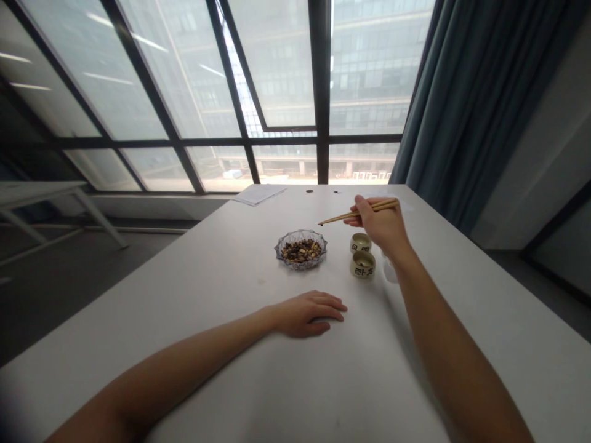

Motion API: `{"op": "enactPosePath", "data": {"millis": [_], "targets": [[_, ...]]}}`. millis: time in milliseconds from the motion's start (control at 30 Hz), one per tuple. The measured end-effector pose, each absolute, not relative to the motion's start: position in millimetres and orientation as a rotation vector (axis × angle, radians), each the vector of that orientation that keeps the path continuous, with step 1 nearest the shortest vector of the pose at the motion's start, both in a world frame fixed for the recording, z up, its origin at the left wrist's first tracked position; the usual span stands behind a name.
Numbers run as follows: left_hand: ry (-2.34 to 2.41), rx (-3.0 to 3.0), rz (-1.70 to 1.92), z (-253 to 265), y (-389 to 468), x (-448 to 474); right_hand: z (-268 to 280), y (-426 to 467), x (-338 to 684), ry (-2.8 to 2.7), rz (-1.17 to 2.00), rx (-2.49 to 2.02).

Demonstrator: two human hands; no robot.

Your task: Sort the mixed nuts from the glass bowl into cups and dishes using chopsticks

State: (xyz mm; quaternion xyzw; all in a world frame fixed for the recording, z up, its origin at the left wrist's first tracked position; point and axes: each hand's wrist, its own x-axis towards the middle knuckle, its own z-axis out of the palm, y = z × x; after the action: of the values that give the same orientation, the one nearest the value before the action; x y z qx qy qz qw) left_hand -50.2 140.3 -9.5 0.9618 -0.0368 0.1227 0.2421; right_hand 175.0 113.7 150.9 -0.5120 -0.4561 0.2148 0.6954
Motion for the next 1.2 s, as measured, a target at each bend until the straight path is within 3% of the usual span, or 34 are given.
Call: {"op": "enactPosePath", "data": {"millis": [233, 1200], "targets": [[-0.100, 2.631, 0.314, -5.6, 139.5, -50.2, 188.3, 68.1, 209.0, -0.966, 0.397, -1.408], [-0.069, 2.618, 0.302, -4.3, 138.5, -51.4, 150.1, 97.3, 242.2, -1.165, 0.586, -1.593]]}}
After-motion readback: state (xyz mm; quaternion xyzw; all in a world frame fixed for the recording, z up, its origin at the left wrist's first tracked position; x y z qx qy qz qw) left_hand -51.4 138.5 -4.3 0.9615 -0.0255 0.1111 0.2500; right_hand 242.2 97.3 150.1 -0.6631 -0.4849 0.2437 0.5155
